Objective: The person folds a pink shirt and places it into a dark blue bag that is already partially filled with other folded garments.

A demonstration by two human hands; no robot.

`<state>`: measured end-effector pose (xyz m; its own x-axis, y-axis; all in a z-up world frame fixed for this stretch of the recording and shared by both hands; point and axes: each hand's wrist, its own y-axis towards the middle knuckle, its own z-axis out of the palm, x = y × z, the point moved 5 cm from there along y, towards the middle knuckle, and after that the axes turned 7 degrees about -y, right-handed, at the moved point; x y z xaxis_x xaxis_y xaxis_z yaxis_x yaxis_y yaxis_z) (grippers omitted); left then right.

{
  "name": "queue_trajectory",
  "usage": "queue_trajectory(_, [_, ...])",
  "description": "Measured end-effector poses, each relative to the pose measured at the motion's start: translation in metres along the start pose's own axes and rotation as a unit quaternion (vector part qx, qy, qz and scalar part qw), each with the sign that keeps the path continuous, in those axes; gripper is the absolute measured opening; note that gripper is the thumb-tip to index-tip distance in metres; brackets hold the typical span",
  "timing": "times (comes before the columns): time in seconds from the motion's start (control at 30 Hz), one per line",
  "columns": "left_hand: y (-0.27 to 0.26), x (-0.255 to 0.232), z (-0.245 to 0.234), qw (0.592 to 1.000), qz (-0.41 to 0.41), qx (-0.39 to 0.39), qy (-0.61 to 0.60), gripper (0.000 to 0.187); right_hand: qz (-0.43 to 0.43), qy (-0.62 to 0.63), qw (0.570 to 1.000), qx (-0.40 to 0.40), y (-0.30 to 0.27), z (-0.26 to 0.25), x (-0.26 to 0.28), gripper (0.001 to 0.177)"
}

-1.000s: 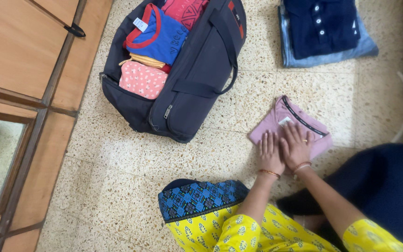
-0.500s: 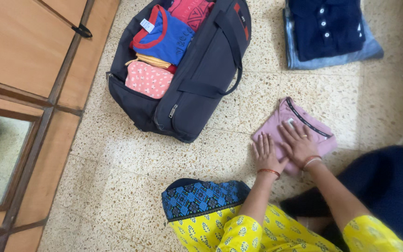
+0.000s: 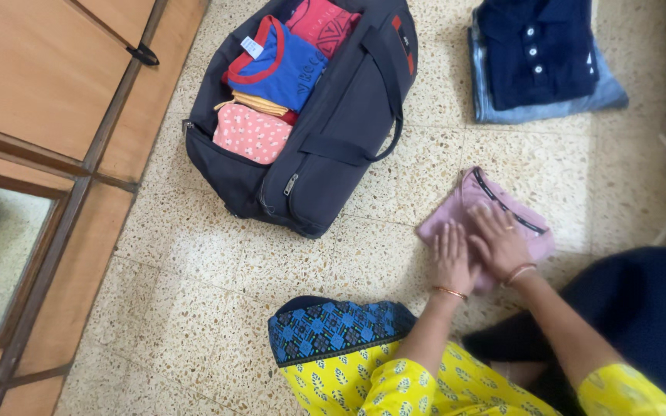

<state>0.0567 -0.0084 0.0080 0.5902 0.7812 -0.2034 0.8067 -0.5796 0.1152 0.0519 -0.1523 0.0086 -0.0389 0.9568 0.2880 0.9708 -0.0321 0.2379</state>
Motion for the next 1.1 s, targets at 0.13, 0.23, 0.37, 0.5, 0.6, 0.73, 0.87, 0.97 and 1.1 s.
queue_trajectory(0.13, [0.0,-0.008,-0.005,0.998,-0.005,0.043,-0.046,0.095,-0.048,-0.034,0.998,0.03,0.004,0.0,0.018,0.067])
queue_trajectory(0.23, [0.006,-0.005,0.0,0.999,0.018,0.045,0.015,0.087,-0.02,-0.077,0.996,0.045,0.007,-0.003,0.013,0.067])
queue_trajectory(0.37, [0.006,0.016,0.008,0.988,-0.07,0.055,-0.128,0.09,0.032,-0.131,0.987,0.088,0.016,-0.003,0.0,0.068])
queue_trajectory(0.5, [0.009,0.034,0.006,0.985,-0.132,0.031,-0.111,0.088,0.129,-0.073,0.983,0.11,0.019,-0.008,-0.026,0.071])
queue_trajectory(0.6, [0.009,0.04,0.003,0.984,-0.157,0.02,-0.081,0.085,0.134,-0.044,0.989,0.046,0.014,-0.014,-0.033,0.073])
queue_trajectory(0.73, [0.009,0.024,0.005,0.992,-0.074,-0.032,-0.098,0.073,-0.005,-0.018,1.0,-0.008,0.01,-0.006,-0.001,0.07])
queue_trajectory(0.87, [-0.001,-0.006,0.006,0.998,-0.019,-0.063,0.014,0.075,-0.048,-0.019,0.998,0.036,0.004,0.0,0.016,0.068])
queue_trajectory(0.97, [-0.008,-0.008,0.006,0.997,-0.016,-0.041,-0.059,0.078,-0.028,-0.04,0.998,0.04,0.008,-0.003,0.013,0.065])
queue_trajectory(1.1, [-0.001,0.005,0.0,0.99,-0.019,-0.052,-0.129,0.082,0.022,-0.075,0.996,0.041,0.014,-0.01,0.009,0.068])
